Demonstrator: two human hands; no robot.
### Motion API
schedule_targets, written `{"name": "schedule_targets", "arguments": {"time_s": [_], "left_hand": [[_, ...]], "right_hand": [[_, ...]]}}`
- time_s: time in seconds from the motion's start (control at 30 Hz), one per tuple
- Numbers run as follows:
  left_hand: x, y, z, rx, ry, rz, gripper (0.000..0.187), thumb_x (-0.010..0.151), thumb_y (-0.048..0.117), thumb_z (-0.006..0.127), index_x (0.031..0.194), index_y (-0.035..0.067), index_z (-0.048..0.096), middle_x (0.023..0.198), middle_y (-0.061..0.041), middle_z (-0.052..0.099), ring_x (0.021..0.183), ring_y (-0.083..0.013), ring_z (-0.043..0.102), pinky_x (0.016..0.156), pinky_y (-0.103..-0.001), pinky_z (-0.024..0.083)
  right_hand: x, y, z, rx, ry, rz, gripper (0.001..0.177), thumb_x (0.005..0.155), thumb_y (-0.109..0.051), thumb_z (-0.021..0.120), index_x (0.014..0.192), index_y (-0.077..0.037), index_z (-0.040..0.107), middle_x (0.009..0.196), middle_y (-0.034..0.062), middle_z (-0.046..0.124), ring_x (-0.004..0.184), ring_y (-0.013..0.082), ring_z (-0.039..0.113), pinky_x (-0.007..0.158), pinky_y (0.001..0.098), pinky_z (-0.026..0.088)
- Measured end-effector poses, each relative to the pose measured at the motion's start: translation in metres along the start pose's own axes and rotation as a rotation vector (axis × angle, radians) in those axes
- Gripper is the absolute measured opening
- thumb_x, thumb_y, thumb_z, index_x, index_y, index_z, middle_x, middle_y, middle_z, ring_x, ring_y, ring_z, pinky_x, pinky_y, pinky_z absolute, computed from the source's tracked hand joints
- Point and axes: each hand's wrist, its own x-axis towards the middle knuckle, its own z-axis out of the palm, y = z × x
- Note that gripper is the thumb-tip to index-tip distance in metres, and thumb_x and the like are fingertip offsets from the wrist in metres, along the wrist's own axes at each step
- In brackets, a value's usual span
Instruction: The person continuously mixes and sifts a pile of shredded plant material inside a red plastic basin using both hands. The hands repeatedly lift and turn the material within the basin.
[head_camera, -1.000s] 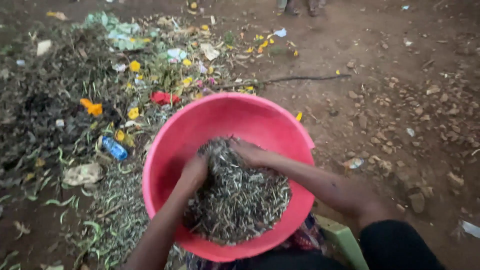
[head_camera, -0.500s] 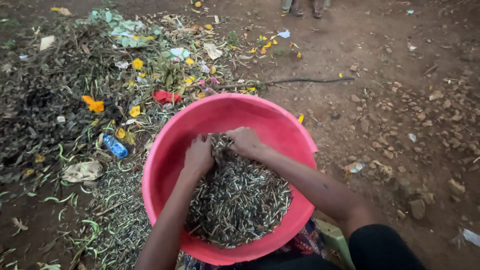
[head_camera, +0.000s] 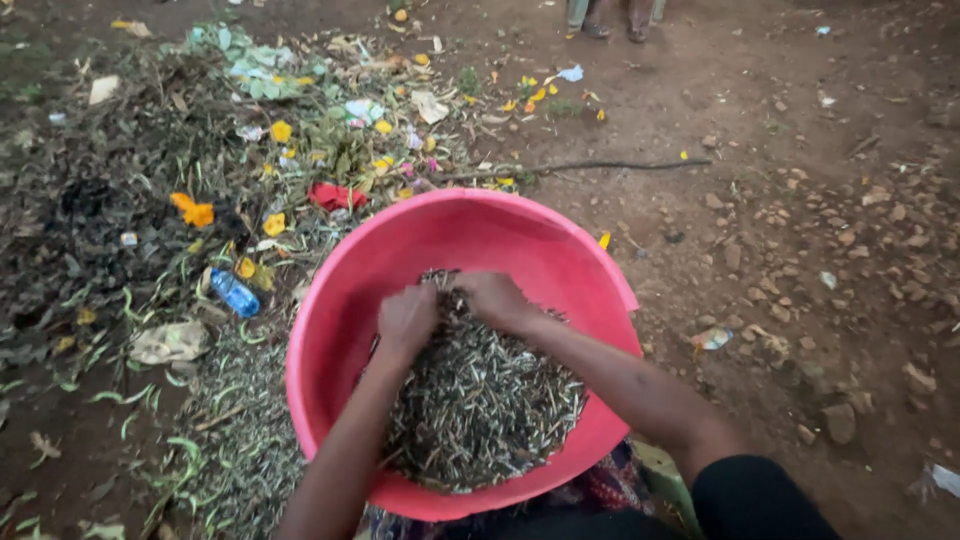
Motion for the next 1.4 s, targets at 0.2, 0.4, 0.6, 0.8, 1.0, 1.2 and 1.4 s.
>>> {"name": "schedule_targets", "arguments": {"time_s": [0.2,0.4,0.6,0.8,1.0,1.2,1.4], "left_hand": [[-0.024,-0.01,-0.048,-0.136,0.085,0.037,0.041,0.095,0.038,0.068,0.132,0.021,0.069,0.124,-0.015,0.07,0.11,-0.042,0.074,0.086,-0.057,0.061],[-0.045,-0.009,-0.022,-0.269,-0.262,0.11,0.117,0.075,0.021,0.095,0.168,0.015,0.024,0.16,-0.035,0.039,0.136,-0.0592,0.055,0.11,-0.069,0.05],[0.005,-0.017,0.056,-0.171,0.043,0.148,0.022,0.1,0.013,0.054,0.114,0.002,0.067,0.096,-0.023,0.074,0.096,-0.0493,0.077,0.079,-0.062,0.062],[-0.01,-0.009,-0.015,-0.153,0.119,-0.059,0.031,0.096,0.041,0.057,0.1,0.014,0.072,0.083,-0.016,0.078,0.088,-0.045,0.079,0.074,-0.059,0.062],[-0.045,-0.013,-0.061,-0.231,-0.14,-0.023,0.096,0.08,0.044,0.086,0.161,0.026,0.037,0.152,-0.023,0.05,0.134,-0.0538,0.057,0.104,-0.065,0.054],[-0.087,0.007,-0.101,-0.289,-0.493,-0.147,0.096,0.083,0.049,0.075,0.157,0.01,0.028,0.155,-0.033,0.039,0.145,-0.0525,0.042,0.12,-0.061,0.038],[-0.044,-0.019,0.005,-0.147,-0.067,0.057,0.034,0.107,0.023,0.048,0.125,0.007,0.073,0.104,-0.025,0.078,0.104,-0.0481,0.077,0.085,-0.058,0.063]], "right_hand": [[0.02,-0.005,-0.035,-0.075,-0.136,0.049,0.037,0.101,-0.037,0.062,0.138,-0.037,0.067,0.117,0.0073,0.08,0.113,0.0343,0.074,0.096,0.0505,0.057],[-0.001,0.042,-0.006,-0.013,-0.477,-0.064,0.141,0.058,-0.048,0.102,0.171,-0.014,0.023,0.161,0.0343,0.036,0.15,0.0554,0.036,0.127,0.063,0.025],[0.002,0.028,0.014,0.108,-0.252,0.01,0.059,0.095,-0.021,0.057,0.153,-0.015,0.05,0.138,0.0318,0.062,0.13,0.0571,0.057,0.11,0.0679,0.045],[0.01,0.082,0.046,-0.162,-0.095,0.155,0.045,0.077,-0.04,0.072,0.122,-0.042,0.072,0.106,-0.0072,0.078,0.105,0.025,0.076,0.087,0.0477,0.063],[-0.016,-0.017,-0.06,0.048,-0.201,-0.169,0.087,0.078,-0.048,0.091,0.147,-0.006,0.058,0.152,0.0285,0.054,0.144,0.0516,0.046,0.115,0.0623,0.039],[-0.075,-0.126,-0.071,-0.26,-0.668,-0.249,0.116,0.059,-0.047,0.099,0.159,-0.019,0.048,0.178,0.0182,0.003,0.153,0.0632,0.012,0.11,0.0871,0.027],[-0.031,-0.012,0.03,-0.35,-0.233,-0.352,0.054,0.088,-0.011,0.074,0.14,-0.022,0.06,0.117,0.0094,0.061,0.099,0.0392,0.071,0.072,0.0499,0.06]]}}
